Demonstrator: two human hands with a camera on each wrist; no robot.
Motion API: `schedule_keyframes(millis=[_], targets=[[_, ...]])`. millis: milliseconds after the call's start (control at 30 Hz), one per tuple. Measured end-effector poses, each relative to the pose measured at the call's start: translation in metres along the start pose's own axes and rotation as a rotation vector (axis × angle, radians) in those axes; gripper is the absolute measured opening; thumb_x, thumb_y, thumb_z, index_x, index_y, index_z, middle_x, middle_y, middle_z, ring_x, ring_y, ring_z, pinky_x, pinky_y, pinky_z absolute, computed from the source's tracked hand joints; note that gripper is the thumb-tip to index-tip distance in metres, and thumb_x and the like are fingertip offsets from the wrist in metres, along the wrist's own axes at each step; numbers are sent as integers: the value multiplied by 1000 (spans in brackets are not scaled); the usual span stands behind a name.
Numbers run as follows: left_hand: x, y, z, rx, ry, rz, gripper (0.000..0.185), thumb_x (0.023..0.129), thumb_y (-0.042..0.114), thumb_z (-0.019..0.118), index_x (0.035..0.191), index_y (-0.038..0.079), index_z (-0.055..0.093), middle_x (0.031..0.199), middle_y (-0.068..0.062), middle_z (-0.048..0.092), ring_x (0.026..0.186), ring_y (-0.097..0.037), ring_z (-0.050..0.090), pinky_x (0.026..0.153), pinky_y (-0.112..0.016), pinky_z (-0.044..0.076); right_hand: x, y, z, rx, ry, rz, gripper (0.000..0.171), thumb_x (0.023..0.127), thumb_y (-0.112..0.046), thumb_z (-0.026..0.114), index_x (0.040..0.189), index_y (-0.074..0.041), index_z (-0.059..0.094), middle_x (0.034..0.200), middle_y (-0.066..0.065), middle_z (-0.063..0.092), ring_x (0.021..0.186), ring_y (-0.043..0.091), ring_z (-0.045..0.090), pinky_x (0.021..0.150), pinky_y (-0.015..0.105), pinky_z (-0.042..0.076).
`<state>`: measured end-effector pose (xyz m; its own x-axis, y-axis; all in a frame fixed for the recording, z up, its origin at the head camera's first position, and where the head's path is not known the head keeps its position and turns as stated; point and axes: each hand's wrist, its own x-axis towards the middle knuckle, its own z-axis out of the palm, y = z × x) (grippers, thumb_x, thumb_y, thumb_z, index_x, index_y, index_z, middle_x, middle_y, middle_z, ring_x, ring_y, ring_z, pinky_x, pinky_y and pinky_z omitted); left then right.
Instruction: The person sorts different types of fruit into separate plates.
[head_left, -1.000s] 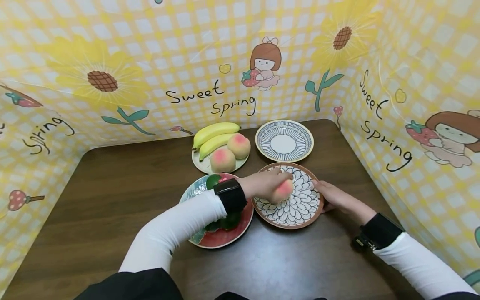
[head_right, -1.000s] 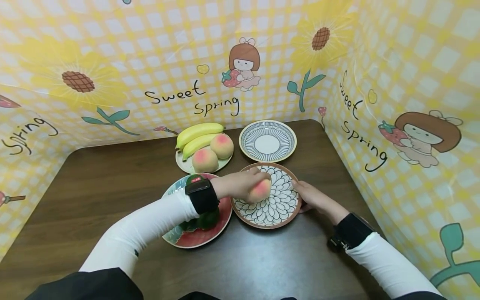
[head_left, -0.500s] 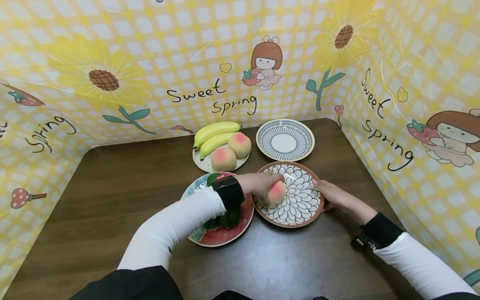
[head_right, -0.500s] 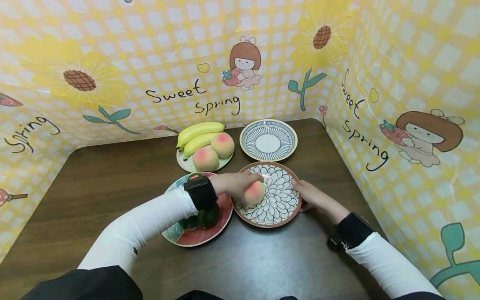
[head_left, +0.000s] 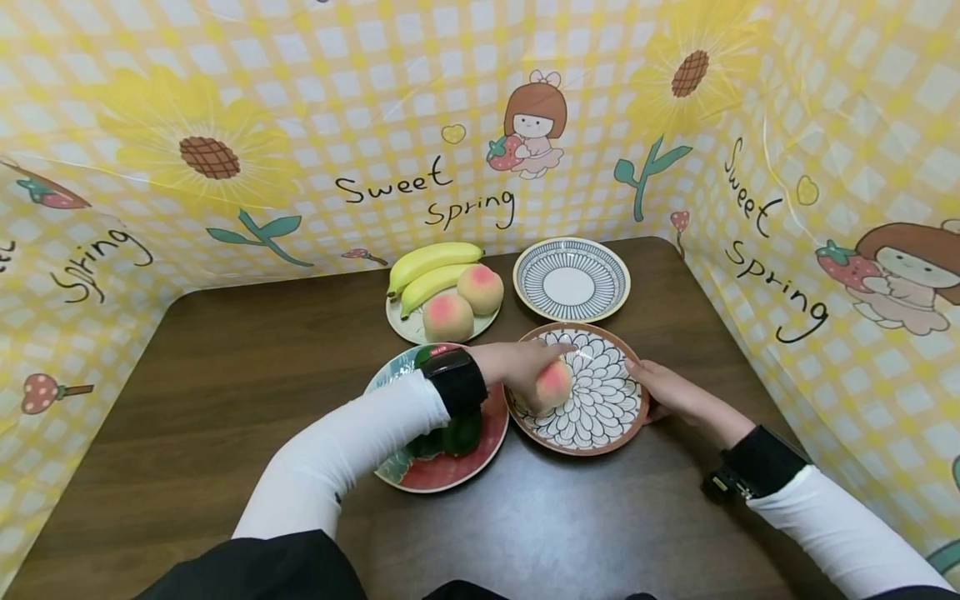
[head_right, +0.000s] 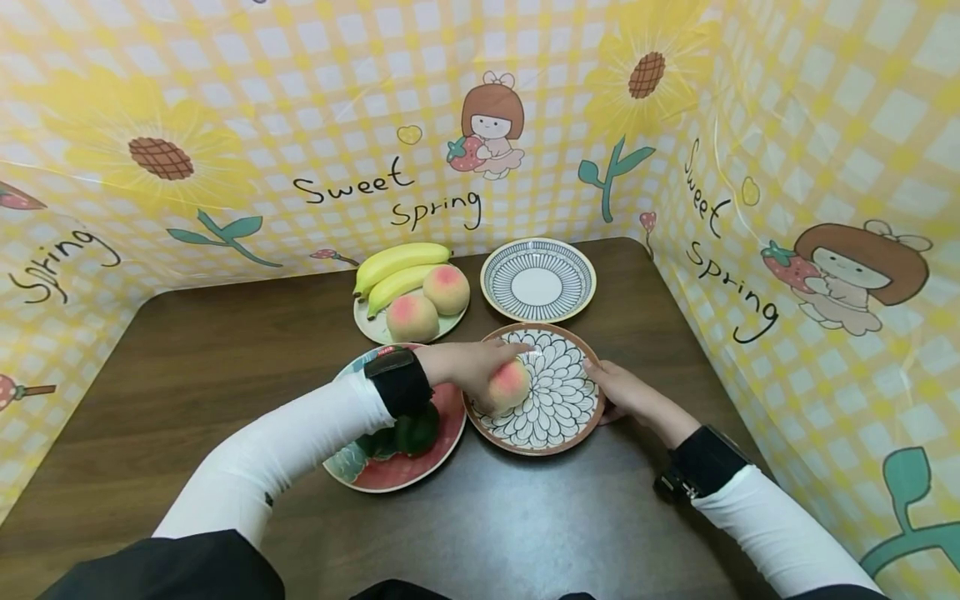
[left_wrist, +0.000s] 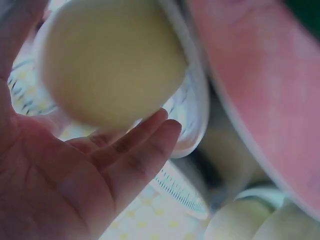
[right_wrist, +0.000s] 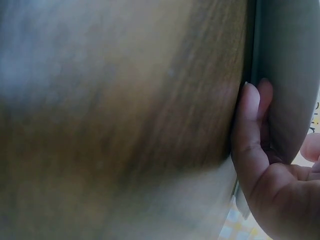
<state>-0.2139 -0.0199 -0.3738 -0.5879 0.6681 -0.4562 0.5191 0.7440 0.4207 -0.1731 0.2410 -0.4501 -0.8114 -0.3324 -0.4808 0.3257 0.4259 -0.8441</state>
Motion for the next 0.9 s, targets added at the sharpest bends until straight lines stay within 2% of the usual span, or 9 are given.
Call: schedule_keyframes(millis=[133,233,267,400,567,900], targets=[[-14,-5,-30,-16,85,55,110,79,21,90,164,12,20,164,-19,34,152,-30,35,126,-41,32,0,0,0,8,-7,-5,60,113,-35,20,145,16,21,92,5,62,75,7,66,65,28,60],[-31,-11,-56,-15,189,44,106,81,25,88,163,11,23,166,-16,34,152,-28,36,125,-40,33,-1,0,-2,11,-17,-12,60,113,-36,19,145,16,21,91,3,63,74,7,66,65,28,60],[-37,-14,-64,-15,222,21,104,82,27,88,163,13,24,165,-15,34,152,-28,37,125,-40,34,-1,0,-2,11,-20,-14,60,113,-36,19,145,16,22,91,3,63,74,7,66,65,28,60],[-54,-35,-82,9,320,-33,97,81,32,88,159,12,34,161,-17,39,147,-30,41,121,-43,39,0,0,-3,3,-25,-18,61,113,-36,18,146,15,21,93,4,64,75,7,66,65,28,60],[-60,-65,-84,21,351,-81,89,82,32,86,155,7,41,157,-20,44,146,-35,42,120,-47,38,0,0,-3,-8,-21,-12,62,113,-37,18,147,15,20,94,5,63,75,8,66,65,28,59],[-56,-120,-64,-67,306,-211,87,85,32,82,153,-1,39,156,-27,43,146,-39,41,121,-50,37,0,1,-1,-10,-7,-3,65,113,-39,20,149,15,19,101,11,63,79,9,66,68,29,60]])
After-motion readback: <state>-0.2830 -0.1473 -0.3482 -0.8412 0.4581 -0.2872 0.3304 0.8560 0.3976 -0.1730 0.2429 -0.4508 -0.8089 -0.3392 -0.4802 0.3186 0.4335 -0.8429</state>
